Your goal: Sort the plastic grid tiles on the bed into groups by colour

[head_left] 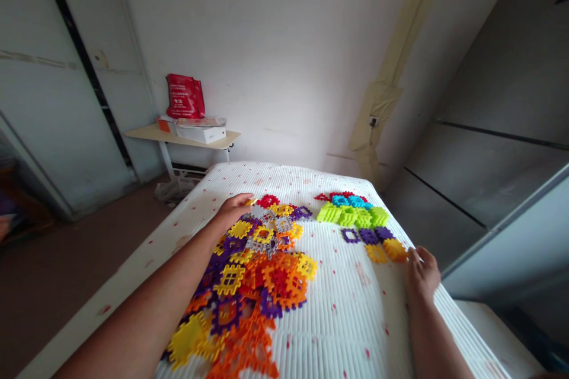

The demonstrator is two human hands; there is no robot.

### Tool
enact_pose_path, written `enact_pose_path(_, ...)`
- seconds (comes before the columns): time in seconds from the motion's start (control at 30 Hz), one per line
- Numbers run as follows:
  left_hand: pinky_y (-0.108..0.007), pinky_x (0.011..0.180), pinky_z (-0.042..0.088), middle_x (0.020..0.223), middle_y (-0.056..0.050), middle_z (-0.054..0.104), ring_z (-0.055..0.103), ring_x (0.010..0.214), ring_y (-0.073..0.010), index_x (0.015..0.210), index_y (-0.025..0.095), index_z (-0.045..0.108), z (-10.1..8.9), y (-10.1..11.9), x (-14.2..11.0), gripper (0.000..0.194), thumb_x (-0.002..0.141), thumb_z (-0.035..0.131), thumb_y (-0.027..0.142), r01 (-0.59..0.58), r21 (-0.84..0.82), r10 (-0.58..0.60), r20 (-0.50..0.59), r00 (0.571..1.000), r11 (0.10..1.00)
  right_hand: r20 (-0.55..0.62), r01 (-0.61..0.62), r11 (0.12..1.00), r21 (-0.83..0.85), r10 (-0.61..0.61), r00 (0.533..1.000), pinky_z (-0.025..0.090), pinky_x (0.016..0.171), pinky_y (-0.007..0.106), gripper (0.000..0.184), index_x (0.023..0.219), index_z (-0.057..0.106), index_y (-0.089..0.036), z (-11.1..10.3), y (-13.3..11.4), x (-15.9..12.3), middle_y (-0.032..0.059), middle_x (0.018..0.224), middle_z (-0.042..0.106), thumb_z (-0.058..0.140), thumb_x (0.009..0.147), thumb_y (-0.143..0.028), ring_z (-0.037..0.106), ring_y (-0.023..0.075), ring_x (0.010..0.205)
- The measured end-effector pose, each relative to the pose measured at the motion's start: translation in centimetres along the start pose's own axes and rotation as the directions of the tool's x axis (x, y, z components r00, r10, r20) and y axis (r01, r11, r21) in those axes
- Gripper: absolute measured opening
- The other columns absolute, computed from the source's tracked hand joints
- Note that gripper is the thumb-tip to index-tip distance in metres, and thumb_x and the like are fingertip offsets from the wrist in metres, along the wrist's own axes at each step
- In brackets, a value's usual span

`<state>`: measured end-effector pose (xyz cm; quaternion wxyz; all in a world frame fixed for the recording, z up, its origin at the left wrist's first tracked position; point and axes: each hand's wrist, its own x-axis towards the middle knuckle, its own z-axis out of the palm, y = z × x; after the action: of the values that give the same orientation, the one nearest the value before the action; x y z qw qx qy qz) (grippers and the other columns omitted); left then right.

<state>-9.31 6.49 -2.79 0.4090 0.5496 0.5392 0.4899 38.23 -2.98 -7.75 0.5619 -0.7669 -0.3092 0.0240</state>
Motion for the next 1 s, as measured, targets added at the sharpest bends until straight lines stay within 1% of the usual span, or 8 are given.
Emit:
enact_pose_path(0.1,-0.039,0.089,0.045,0.093,-0.006,0.071,0.064,0.095,-0.0258,0.107,0.016,0.064,-0.2,1.3,-0.9,0.058,0.055,0.076,0.039,0.002,-0.135,-0.006,-0.034,0.999,0.991,0.001,-0.008,1.000,0.024,0.008,1.000,0.042,0.068,0.033,0.051,0.101,0.061,-0.011,0.0,0.2,0.1,0.0075,0.079,0.061,0.051,0.065,-0.046,0.055,0.0236,0.075)
enact_pose_path(0.27,-0.039,0.086,0.047,0.099,-0.007,0.069,0.066,0.093,-0.0240,0.109,0.018,0.062,-0.4,2.8,-3.9,0.053,0.061,0.071,0.039,-0.018,-0.371,-0.009,-0.070,0.998,0.928,0.000,-0.016,1.000,0.009,0.016,1.000,0.042,0.067,0.033,0.050,0.100,0.062,-0.012,0.2,0.8,0.5,0.0065,0.076,0.060,0.052,0.065,-0.047,0.055,0.0231,0.073)
enact_pose_path(0.4,-0.038,0.079,0.050,0.091,-0.005,0.070,0.067,0.086,-0.0232,0.099,0.019,0.062,-1.0,2.6,-7.0,0.043,0.060,0.072,0.037,-0.047,-0.506,-0.027,-0.138,0.990,0.861,-0.018,-0.005,1.000,0.006,0.005,1.000,0.041,0.067,0.032,0.048,0.100,0.061,-0.014,0.4,1.3,0.7,0.0068,0.081,0.062,0.052,0.067,-0.048,0.055,0.0226,0.073)
enact_pose_path(0.53,-0.033,0.069,0.053,0.082,0.000,0.071,0.067,0.077,-0.0201,0.086,0.022,0.061,-2.8,1.6,-9.2,0.033,0.059,0.073,0.037,-0.098,-0.585,-0.084,-0.276,0.958,0.805,-0.014,-0.012,1.000,-0.019,0.012,1.000,0.041,0.068,0.032,0.047,0.099,0.061,-0.014,0.5,1.3,0.7,0.0078,0.084,0.063,0.050,0.068,-0.047,0.055,0.0230,0.075)
enact_pose_path(0.67,-0.026,0.063,0.052,0.076,0.001,0.071,0.065,0.069,-0.0160,0.084,0.021,0.063,-5.0,0.5,-9.9,0.034,0.054,0.075,0.033,-0.187,-0.636,-0.125,-0.412,0.903,0.749,-0.003,-0.022,0.999,-0.039,0.022,1.000,0.041,0.068,0.033,0.048,0.102,0.061,-0.014,0.5,1.3,0.7,0.0090,0.088,0.063,0.049,0.068,-0.047,0.055,0.0236,0.077)
enact_pose_path(0.83,-0.026,0.059,0.052,0.077,0.002,0.071,0.065,0.070,-0.0158,0.079,0.022,0.064,-6.9,-0.4,-9.9,0.025,0.056,0.071,0.030,-0.169,-0.683,-0.182,-0.411,0.893,0.711,-0.007,-0.016,0.999,-0.048,0.016,1.000,0.040,0.069,0.034,0.046,0.099,0.061,-0.014,0.4,1.3,0.7,0.0084,0.083,0.062,0.049,0.069,-0.047,0.054,0.0242,0.075)
enact_pose_path(0.93,-0.026,0.061,0.053,0.077,0.003,0.071,0.065,0.073,-0.0152,0.076,0.024,0.064,-7.4,-0.8,-9.9,0.017,0.060,0.067,0.030,-0.167,-0.701,-0.204,-0.413,0.888,0.693,-0.005,-0.007,0.999,-0.038,0.007,1.000,0.040,0.069,0.034,0.048,0.100,0.061,-0.013,0.3,1.3,0.7,0.0090,0.085,0.062,0.050,0.068,-0.047,0.054,0.0240,0.075)
enact_pose_path(1.0,-0.026,0.061,0.053,0.077,0.002,0.071,0.065,0.073,-0.0157,0.077,0.023,0.064,-7.3,-1.0,-9.8,0.019,0.059,0.067,0.030,-0.154,-0.715,-0.213,-0.396,0.893,0.682,-0.005,-0.005,0.999,-0.033,0.004,1.000,0.040,0.069,0.034,0.048,0.100,0.061,-0.013,0.3,1.2,0.7,0.0091,0.086,0.062,0.050,0.068,-0.047,0.054,0.0240,0.076)
